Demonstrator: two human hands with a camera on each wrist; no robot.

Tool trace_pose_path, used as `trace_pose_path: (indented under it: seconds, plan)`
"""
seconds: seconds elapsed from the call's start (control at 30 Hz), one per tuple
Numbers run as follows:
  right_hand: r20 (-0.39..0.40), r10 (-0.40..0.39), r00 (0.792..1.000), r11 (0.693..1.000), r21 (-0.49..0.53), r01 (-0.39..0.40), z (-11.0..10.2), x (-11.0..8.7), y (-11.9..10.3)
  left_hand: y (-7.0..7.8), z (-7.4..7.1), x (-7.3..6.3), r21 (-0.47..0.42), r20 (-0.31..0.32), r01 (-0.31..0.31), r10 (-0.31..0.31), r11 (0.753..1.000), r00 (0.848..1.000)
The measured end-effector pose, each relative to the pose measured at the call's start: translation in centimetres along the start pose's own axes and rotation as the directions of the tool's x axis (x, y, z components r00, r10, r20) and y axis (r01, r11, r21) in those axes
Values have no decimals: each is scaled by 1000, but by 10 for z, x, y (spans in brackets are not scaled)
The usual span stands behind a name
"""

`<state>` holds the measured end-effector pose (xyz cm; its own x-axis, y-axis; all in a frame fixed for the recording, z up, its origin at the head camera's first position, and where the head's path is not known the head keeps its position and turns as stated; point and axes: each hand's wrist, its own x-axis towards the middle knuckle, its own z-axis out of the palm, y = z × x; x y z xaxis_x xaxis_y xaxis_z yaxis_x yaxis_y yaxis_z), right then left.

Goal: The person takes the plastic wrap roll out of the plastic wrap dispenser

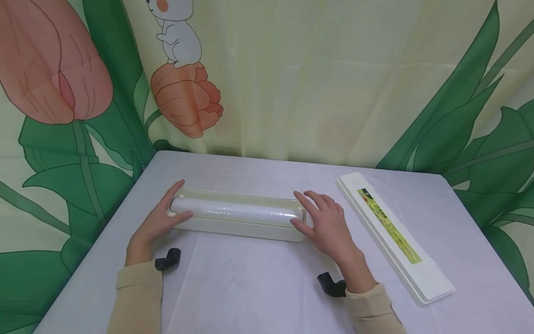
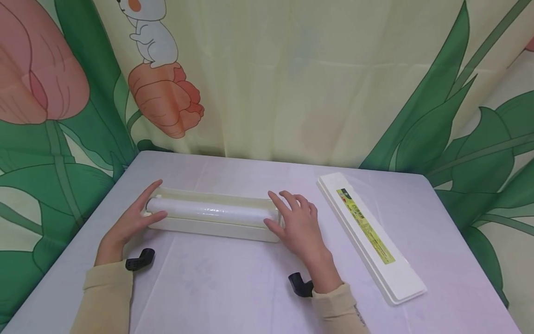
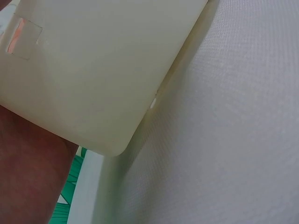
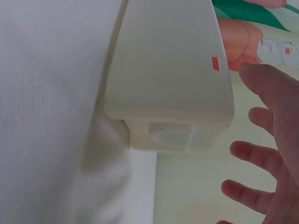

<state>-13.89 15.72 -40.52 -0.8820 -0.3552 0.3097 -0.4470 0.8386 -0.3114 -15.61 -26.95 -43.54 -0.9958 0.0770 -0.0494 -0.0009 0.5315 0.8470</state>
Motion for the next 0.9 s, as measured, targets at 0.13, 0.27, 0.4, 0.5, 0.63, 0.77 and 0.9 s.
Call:
trace_pose_path:
  seconds: [0.13, 0.27, 0.4, 0.5, 0.63, 0.77, 0.9]
  plan:
    - [-16, -47, 999, 999, -5, 47, 4, 4, -2, -1, 0, 1, 4, -6, 10, -10, 1000, 1000]
    - [-24, -84, 996, 996, -10, 84, 6, 7, -5, -2, 0, 1, 1, -7, 0, 0, 1000, 1000]
    - [-24, -112, 993, 994, -9, 112, 8, 9, -6, -4, 0, 2, -19, -1, -22, 22, 1000, 1000]
    - [-17, -133, 991, 991, -20, 133, 10, 11, -7, -5, 1, 2, -32, 4, -30, 30, 999, 1000]
    - [0, -163, 987, 986, -36, 163, 12, 14, -9, -5, 3, 1, -27, 0, -26, 26, 999, 1000]
    - [12, -187, 982, 981, -54, 188, 12, 17, -11, -3, 2, 0, -8, -5, -19, 19, 1000, 1000]
    - [33, -200, 979, 977, -68, 202, 13, 21, -12, -1, -1, 1, 9, -4, -8, 8, 1000, 1000]
